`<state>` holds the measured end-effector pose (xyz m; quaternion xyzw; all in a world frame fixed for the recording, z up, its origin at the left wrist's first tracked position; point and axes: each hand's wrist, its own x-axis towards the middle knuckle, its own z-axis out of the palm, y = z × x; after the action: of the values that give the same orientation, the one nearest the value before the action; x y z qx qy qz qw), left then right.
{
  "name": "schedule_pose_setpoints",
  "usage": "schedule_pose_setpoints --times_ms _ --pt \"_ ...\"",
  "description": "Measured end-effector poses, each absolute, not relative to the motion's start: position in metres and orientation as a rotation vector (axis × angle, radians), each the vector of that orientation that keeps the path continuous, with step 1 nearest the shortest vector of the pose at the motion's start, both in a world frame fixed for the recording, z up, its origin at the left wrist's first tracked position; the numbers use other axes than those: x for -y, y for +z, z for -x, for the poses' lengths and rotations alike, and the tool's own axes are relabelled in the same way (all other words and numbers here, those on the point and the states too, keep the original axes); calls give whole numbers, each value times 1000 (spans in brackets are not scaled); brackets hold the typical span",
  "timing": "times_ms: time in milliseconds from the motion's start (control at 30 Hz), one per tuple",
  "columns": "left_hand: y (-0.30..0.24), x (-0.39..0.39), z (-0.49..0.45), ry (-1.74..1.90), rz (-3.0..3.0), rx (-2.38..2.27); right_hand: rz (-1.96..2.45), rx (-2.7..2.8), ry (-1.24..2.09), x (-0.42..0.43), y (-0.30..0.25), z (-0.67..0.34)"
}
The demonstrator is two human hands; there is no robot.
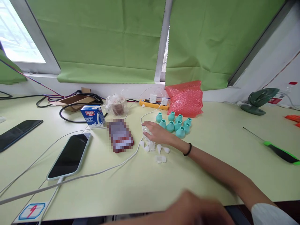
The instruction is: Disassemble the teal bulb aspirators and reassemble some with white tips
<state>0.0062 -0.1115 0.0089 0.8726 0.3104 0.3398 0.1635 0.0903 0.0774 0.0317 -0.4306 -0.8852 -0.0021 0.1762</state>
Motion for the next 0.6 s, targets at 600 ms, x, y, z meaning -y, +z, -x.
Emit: schedule_pose_setpoints --times_ms 600 --pt "-10 42 -70 603 -2958 -63 1147 2547 -31 -80 20 -94"
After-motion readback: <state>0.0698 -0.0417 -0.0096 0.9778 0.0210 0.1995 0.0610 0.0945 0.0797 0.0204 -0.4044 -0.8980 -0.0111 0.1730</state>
